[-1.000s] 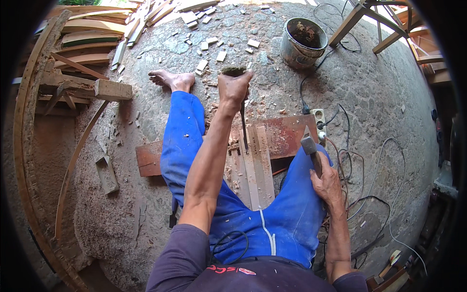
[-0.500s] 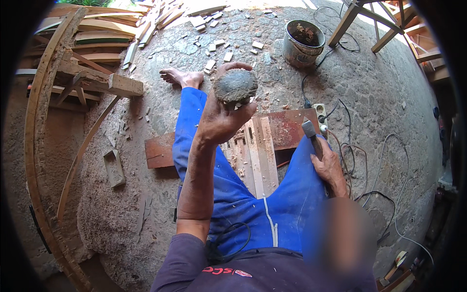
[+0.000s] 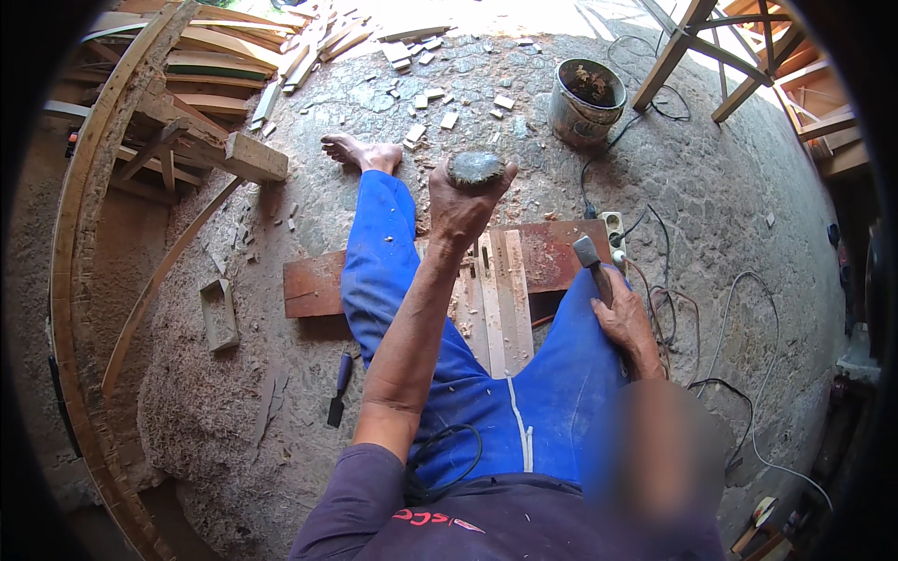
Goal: The person sits on the floor and uses a chisel and mallet to carve a small piece of wood. They repeatedly strike the chisel to remove wood shavings and shape the piece.
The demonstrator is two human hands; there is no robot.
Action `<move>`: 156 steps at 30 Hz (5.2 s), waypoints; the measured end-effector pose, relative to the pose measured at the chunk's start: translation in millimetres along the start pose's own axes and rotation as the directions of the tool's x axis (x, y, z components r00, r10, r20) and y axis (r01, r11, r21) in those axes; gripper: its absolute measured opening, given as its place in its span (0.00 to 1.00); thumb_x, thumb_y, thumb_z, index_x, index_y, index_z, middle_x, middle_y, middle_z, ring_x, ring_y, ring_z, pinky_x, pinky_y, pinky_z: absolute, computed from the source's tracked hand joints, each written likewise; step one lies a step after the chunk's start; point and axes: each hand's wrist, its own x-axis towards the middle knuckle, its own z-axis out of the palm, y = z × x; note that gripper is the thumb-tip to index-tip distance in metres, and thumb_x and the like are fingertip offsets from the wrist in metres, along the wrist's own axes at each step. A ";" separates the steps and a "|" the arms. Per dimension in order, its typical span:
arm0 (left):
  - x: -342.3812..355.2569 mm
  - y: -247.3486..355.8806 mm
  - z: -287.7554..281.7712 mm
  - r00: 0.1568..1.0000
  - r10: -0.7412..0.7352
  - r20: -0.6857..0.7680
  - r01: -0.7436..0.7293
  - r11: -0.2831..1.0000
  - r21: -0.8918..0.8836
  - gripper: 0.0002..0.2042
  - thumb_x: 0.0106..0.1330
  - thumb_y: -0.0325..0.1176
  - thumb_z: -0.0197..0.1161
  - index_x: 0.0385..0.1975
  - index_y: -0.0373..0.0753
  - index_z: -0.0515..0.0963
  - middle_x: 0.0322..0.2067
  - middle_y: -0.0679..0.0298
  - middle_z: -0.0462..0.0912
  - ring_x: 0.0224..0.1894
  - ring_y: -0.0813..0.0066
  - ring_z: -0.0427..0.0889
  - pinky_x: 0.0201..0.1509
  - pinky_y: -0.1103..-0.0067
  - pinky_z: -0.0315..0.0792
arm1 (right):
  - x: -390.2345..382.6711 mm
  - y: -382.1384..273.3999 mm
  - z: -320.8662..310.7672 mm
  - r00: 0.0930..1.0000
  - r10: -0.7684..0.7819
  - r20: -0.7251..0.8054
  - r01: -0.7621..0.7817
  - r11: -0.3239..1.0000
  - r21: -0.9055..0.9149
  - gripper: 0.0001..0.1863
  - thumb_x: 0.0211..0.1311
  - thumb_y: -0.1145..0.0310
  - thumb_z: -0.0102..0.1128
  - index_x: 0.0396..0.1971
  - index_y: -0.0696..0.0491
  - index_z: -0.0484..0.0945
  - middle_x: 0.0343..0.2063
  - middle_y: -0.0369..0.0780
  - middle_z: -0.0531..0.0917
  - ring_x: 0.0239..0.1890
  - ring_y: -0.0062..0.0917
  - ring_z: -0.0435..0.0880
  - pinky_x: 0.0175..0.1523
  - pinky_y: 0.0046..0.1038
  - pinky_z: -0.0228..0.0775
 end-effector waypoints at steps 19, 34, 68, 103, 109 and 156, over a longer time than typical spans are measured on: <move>2.0 -31.9 -13.6 0.997 0.075 -0.019 -0.075 0.997 0.014 0.08 0.57 0.29 0.75 0.24 0.35 0.82 0.20 0.68 0.83 0.23 0.81 0.78 0.32 0.76 0.74 | 0.7 -18.5 -5.5 0.990 0.116 0.076 -0.114 0.993 -0.032 0.31 0.60 0.69 0.63 0.66 0.49 0.69 0.49 0.57 0.84 0.56 0.55 0.82 0.57 0.46 0.75; -25.6 -45.1 -12.8 0.932 0.356 0.073 -0.359 0.872 0.334 0.10 0.57 0.28 0.75 0.24 0.37 0.77 0.20 0.63 0.79 0.24 0.67 0.78 0.33 0.70 0.73 | -5.8 -73.3 -22.8 0.953 -0.286 -0.100 0.289 0.957 0.018 0.33 0.61 0.73 0.65 0.67 0.53 0.66 0.47 0.56 0.85 0.49 0.53 0.86 0.50 0.44 0.79; 17.1 -68.9 -0.5 0.994 -0.064 0.084 0.088 0.943 -0.322 0.07 0.60 0.31 0.74 0.30 0.34 0.85 0.23 0.67 0.85 0.23 0.83 0.80 0.25 0.81 0.73 | 29.8 -188.7 -40.8 0.874 -0.484 -0.029 0.471 0.862 -0.188 0.22 0.60 0.73 0.62 0.53 0.56 0.66 0.32 0.51 0.84 0.36 0.52 0.86 0.39 0.50 0.78; 45.4 10.5 3.8 0.993 0.117 0.030 -0.117 0.993 -0.014 0.21 0.59 0.27 0.78 0.49 0.37 0.75 0.40 0.66 0.82 0.40 0.81 0.80 0.45 0.80 0.78 | -6.0 -18.4 1.0 0.996 0.016 0.086 -0.007 0.995 -0.097 0.25 0.60 0.72 0.61 0.58 0.51 0.69 0.37 0.57 0.84 0.41 0.58 0.84 0.45 0.51 0.76; 9.4 20.5 2.1 0.996 -0.061 0.066 0.067 0.993 -0.093 0.27 0.58 0.35 0.80 0.51 0.33 0.72 0.34 0.65 0.81 0.36 0.78 0.80 0.43 0.78 0.77 | -7.4 -10.5 0.9 0.995 0.029 0.092 -0.019 0.994 -0.107 0.25 0.60 0.71 0.63 0.58 0.51 0.69 0.36 0.58 0.84 0.42 0.60 0.83 0.45 0.52 0.76; 52.5 -122.1 25.4 0.935 -0.353 0.038 0.349 0.891 -0.292 0.08 0.56 0.25 0.67 0.16 0.40 0.79 0.14 0.73 0.76 0.14 0.85 0.71 0.17 0.79 0.63 | 27.1 -44.9 -19.8 0.990 -0.042 0.135 0.052 0.996 -0.068 0.25 0.58 0.69 0.65 0.57 0.52 0.73 0.36 0.55 0.85 0.41 0.54 0.86 0.45 0.47 0.77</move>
